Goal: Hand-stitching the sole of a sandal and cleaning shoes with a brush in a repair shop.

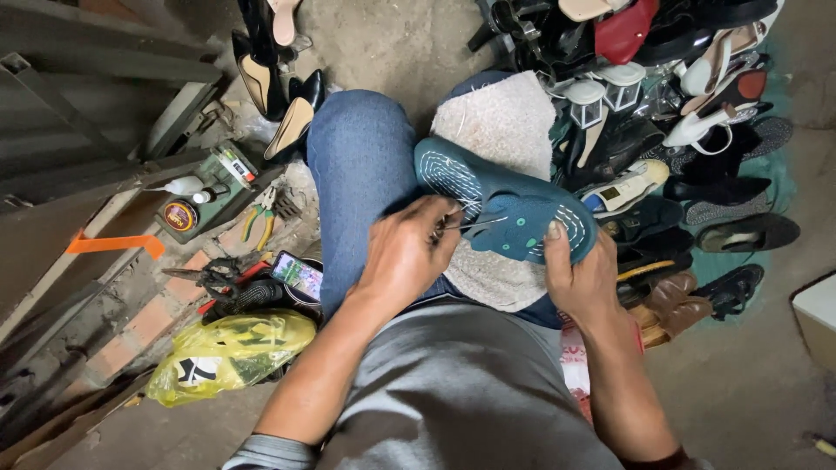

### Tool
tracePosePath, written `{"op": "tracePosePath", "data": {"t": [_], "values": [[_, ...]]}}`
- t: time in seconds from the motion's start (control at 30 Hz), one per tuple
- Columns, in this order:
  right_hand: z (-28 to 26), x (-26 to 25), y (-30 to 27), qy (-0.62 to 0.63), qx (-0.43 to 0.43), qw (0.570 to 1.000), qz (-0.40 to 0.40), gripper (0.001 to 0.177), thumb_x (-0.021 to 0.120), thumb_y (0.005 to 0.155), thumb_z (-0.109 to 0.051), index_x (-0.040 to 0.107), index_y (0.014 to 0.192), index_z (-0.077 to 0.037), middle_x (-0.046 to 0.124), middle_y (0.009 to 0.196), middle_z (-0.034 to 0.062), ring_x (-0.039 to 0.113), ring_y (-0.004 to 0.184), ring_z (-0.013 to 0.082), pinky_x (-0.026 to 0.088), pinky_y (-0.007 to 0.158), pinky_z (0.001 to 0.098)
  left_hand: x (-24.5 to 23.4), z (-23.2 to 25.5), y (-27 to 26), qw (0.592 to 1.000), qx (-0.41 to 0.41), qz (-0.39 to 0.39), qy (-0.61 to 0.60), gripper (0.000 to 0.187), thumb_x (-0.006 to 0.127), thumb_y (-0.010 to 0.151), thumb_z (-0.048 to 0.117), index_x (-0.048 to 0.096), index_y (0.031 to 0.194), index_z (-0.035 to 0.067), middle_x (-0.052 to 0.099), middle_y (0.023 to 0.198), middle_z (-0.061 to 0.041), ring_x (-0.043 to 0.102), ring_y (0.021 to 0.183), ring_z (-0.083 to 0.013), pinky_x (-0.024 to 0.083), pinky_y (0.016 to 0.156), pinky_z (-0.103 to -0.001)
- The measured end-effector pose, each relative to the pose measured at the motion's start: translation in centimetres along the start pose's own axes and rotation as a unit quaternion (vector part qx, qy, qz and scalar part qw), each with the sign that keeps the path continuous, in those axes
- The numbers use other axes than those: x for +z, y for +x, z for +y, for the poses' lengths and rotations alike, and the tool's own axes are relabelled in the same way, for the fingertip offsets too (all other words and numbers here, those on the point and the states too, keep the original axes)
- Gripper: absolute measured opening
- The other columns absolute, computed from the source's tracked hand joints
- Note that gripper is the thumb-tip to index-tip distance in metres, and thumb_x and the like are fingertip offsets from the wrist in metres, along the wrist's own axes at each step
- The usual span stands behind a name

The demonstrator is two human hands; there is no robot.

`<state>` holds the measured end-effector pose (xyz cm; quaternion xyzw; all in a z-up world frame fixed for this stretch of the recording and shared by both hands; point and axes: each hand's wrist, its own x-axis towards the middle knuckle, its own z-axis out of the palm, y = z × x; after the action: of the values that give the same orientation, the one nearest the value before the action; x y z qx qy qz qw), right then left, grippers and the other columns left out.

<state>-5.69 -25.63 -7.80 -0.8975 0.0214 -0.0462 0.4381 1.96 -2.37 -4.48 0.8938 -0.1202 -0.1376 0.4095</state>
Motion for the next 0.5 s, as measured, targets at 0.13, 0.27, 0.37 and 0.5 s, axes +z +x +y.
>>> {"op": "tracePosePath", "data": {"t": [0.13, 0.27, 0.37, 0.5], "values": [[0.1, -1.1, -0.4, 0.02, 0.02, 0.999, -0.035, 0.038, 0.051, 0.109, -0.018, 0.061, 0.079, 0.003, 0.061, 0.068, 0.025, 0.064, 0.069, 0.0498, 0.048, 0.058, 0.0519, -1.0, 1.3, -0.8, 0.998, -0.033, 0.004, -0.054, 0.015, 0.068, 0.084, 0.013, 0.07, 0.098, 0.018, 0.07, 0.073, -0.008, 0.073, 0.074, -0.0381, 0.056, 0.06, -0.049], [7.1, -1.7, -2.6, 0.183, 0.078, 0.973, -0.118, 0.015, 0.059, 0.1, -0.011, 0.065, 0.091, -0.001, 0.068, 0.075, 0.0125, 0.066, 0.073, 0.0249, 0.053, 0.065, 0.0421, -0.5, 2.1, -1.6, 0.995, -0.034, 0.024, -0.091, 0.02, 0.07, 0.081, 0.009, 0.069, 0.099, 0.017, 0.071, 0.07, -0.009, 0.073, 0.072, -0.0373, 0.058, 0.06, -0.046], [12.1, -2.9, -4.3, 0.383, 0.172, 0.902, -0.101, 0.014, 0.067, 0.089, -0.002, 0.065, 0.103, -0.003, 0.067, 0.081, 0.0038, 0.065, 0.074, 0.0127, 0.057, 0.067, 0.0338, 0.4, 2.0, -2.0, 0.995, -0.012, 0.037, -0.093, 0.02, 0.07, 0.081, 0.006, 0.067, 0.097, 0.017, 0.07, 0.069, -0.008, 0.073, 0.069, -0.0351, 0.058, 0.06, -0.044], [10.1, -3.7, -2.4, 0.471, 0.233, 0.849, -0.045, 0.017, 0.06, 0.101, -0.013, 0.064, 0.086, -0.006, 0.059, 0.066, 0.0043, 0.057, 0.055, 0.0125, 0.054, 0.049, 0.0261, 0.9, 2.6, -2.2, 0.99, 0.011, 0.028, -0.135, 0.023, 0.066, 0.083, 0.002, 0.06, 0.101, 0.014, 0.066, 0.068, -0.01, 0.07, 0.067, -0.0407, 0.056, 0.058, -0.05]]}}
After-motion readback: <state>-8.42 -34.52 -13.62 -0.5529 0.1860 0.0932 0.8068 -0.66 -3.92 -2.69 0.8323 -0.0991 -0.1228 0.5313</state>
